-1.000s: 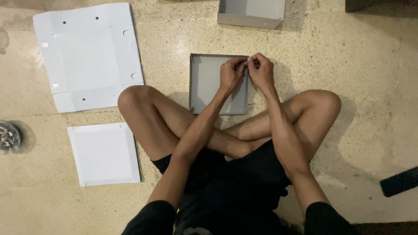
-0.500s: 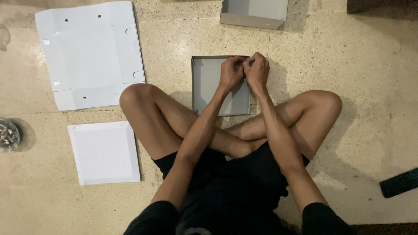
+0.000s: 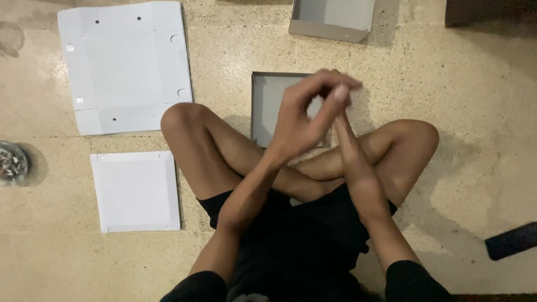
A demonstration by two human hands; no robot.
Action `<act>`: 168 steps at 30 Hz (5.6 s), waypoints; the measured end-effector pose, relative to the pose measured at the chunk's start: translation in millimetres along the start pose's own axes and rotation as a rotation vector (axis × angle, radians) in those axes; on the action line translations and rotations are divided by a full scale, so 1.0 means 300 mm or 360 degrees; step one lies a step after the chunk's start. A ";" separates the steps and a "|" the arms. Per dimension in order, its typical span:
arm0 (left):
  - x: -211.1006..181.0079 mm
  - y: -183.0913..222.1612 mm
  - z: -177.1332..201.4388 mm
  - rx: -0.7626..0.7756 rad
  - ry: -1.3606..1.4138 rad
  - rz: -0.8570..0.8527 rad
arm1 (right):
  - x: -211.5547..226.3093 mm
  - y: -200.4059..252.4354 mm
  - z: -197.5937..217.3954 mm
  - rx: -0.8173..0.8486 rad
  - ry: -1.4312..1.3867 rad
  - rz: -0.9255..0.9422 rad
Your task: Assembling a cardboard box by folding pre-cut sheets and fitting the pieces together.
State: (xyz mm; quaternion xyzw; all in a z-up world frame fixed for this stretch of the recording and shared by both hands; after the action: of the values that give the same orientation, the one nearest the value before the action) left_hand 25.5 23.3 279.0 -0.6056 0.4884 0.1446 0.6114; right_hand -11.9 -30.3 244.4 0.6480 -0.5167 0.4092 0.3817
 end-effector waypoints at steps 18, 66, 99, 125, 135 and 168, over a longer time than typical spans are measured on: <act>-0.767 0.081 0.110 0.0214 0.0182 -0.0366 | -0.609 -0.133 0.724 -0.0815 0.1811 -0.0461; 0.898 0.650 0.732 0.1718 -0.2733 0.1584 | -0.555 0.047 0.539 -0.0750 0.1522 -0.0353; 0.997 0.653 0.700 0.0903 -0.1925 0.1176 | -0.704 0.069 0.685 -0.0799 0.1755 -0.0849; 0.696 0.532 0.466 0.0839 -0.2231 0.1143 | -0.654 0.059 0.662 -0.0821 0.1609 -0.0630; 0.740 0.685 -0.024 0.1118 -0.1803 0.0551 | -0.681 0.063 0.698 -0.0891 0.1649 -0.0715; 0.694 0.617 0.094 0.0393 -0.1431 0.0573 | -0.686 0.099 0.640 -0.0896 0.0354 -0.0875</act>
State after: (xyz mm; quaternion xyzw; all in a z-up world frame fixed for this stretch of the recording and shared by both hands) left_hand -4.8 3.4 1.3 -0.3124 0.2867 0.4358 0.7939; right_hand -41.9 -137.9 -15.6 0.5840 -0.3716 0.2022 0.6928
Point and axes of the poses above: each hand's wrist, its own y-axis away from the middle knuckle, its own z-axis out of the back of the hand, x = y × z, the point moved 9 cm from there along -y, towards the middle knuckle, and after that the axes turned 13 degrees about -z, right-handed, at the moved point
